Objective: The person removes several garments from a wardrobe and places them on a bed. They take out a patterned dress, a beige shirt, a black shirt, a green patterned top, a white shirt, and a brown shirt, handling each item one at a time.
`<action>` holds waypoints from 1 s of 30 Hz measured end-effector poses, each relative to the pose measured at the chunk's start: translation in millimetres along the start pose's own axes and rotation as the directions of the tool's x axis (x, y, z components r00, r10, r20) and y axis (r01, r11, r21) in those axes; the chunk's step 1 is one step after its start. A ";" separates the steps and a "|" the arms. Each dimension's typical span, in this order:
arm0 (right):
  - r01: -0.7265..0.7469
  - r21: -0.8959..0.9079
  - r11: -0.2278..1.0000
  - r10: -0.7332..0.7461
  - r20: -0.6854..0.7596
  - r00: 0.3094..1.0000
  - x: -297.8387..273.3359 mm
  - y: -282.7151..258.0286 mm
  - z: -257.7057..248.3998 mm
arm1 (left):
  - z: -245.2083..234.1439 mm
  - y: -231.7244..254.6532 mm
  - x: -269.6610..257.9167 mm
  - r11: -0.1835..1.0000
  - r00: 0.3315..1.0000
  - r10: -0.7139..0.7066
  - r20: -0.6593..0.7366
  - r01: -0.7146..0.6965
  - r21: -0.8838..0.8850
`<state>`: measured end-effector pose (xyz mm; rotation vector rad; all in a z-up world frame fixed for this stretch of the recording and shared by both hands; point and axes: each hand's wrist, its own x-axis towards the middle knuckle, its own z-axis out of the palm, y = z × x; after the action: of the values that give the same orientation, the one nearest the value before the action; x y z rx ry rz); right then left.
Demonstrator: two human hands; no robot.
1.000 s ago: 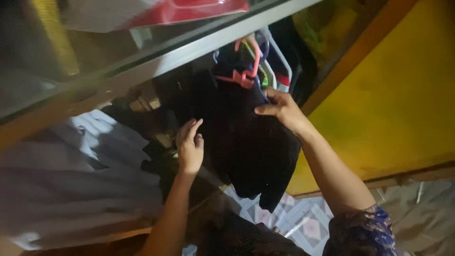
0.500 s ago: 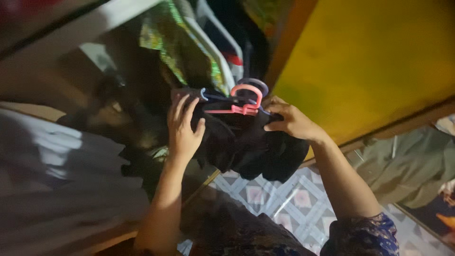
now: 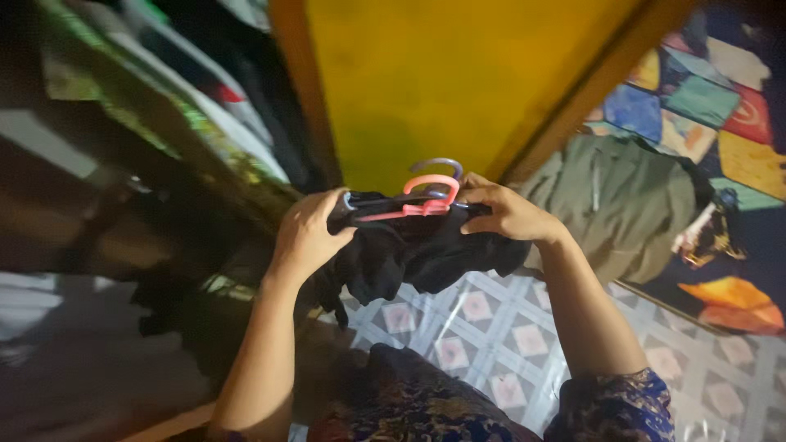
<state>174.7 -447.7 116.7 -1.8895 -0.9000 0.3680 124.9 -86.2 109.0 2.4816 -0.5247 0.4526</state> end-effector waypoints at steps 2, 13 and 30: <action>-0.041 -0.106 0.994 0.036 -0.052 0.998 -28.5 6.6 -13.4 | 20.6 18.1 2.2 0.997 1.000 -0.008 0.028 0.010 -0.073; -0.190 -0.191 0.963 0.043 -0.586 0.809 -182.4 31.3 -41.9 | 132.9 122.2 -1.4 0.936 0.994 -0.113 -0.007 0.104 -0.336; -0.499 -0.326 0.803 -0.022 -0.853 0.522 -349.5 89.4 -66.3 | 232.2 248.2 38.5 0.925 0.997 0.062 0.053 -0.038 -0.377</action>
<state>14.6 -765.4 27.3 -2.3509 -0.0228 -0.7057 92.2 -422.2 53.9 2.1215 -0.6372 0.2623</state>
